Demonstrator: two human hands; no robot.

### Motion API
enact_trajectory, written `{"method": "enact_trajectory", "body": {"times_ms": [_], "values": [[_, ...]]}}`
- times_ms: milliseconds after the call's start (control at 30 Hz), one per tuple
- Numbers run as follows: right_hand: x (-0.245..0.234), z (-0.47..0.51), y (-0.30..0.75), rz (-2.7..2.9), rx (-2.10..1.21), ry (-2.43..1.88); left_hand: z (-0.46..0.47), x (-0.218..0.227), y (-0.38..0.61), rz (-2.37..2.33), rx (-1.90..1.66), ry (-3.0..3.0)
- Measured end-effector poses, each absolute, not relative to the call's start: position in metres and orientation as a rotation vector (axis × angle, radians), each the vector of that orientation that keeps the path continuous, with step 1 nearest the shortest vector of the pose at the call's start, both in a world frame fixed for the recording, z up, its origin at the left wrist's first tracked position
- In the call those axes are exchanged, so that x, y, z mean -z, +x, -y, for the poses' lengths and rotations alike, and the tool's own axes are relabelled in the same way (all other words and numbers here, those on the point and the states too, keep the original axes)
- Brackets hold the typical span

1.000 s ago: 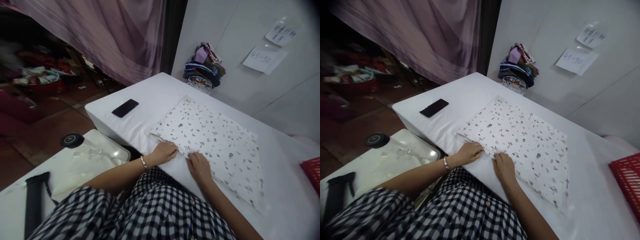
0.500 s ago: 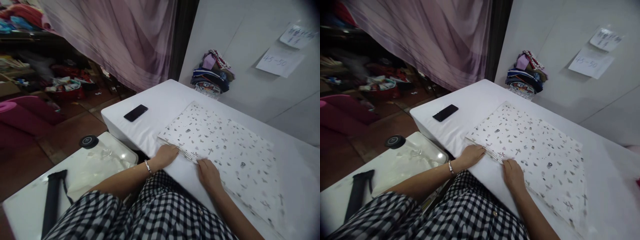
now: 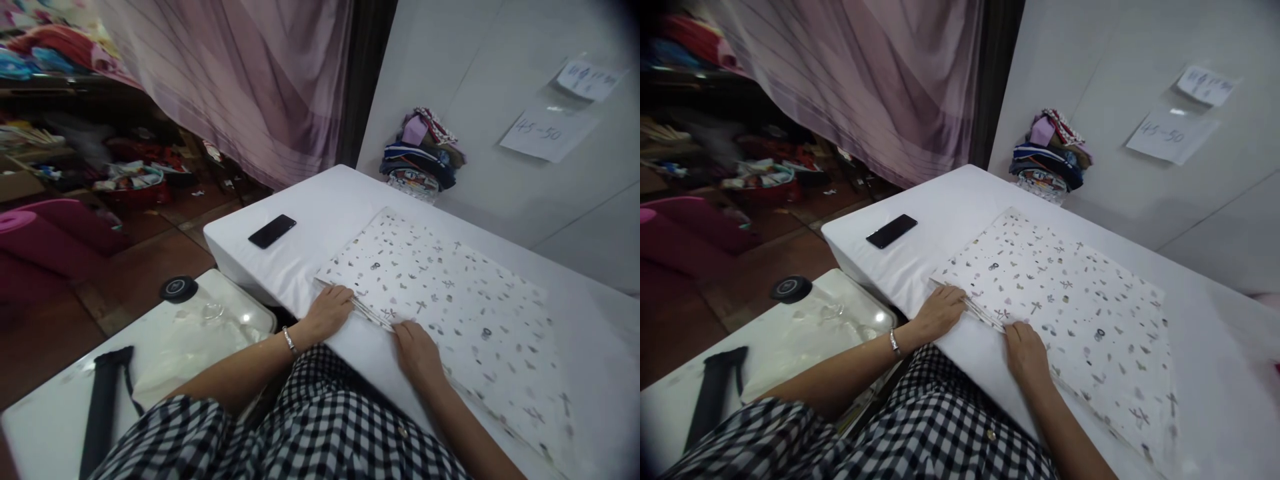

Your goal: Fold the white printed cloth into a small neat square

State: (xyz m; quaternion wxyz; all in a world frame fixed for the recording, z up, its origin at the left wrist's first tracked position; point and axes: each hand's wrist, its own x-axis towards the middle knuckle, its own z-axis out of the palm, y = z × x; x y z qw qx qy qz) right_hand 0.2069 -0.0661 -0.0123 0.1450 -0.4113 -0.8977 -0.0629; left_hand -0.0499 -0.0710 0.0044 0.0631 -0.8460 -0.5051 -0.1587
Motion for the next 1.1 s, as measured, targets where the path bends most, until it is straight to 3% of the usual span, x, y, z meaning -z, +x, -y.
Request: {"method": "enact_trajectory", "body": {"times_ms": [500, 1100], "values": [[0.014, 0.069, 0.202, 2.526, 0.171, -1.178, 0.062, -0.003, -0.056, 1.411, 0.478, -2.537], [0.019, 0.05, 0.123, 2.529, 0.185, -1.167, 0.059, -0.004, -0.06, 1.514, 0.465, -2.633]]}}
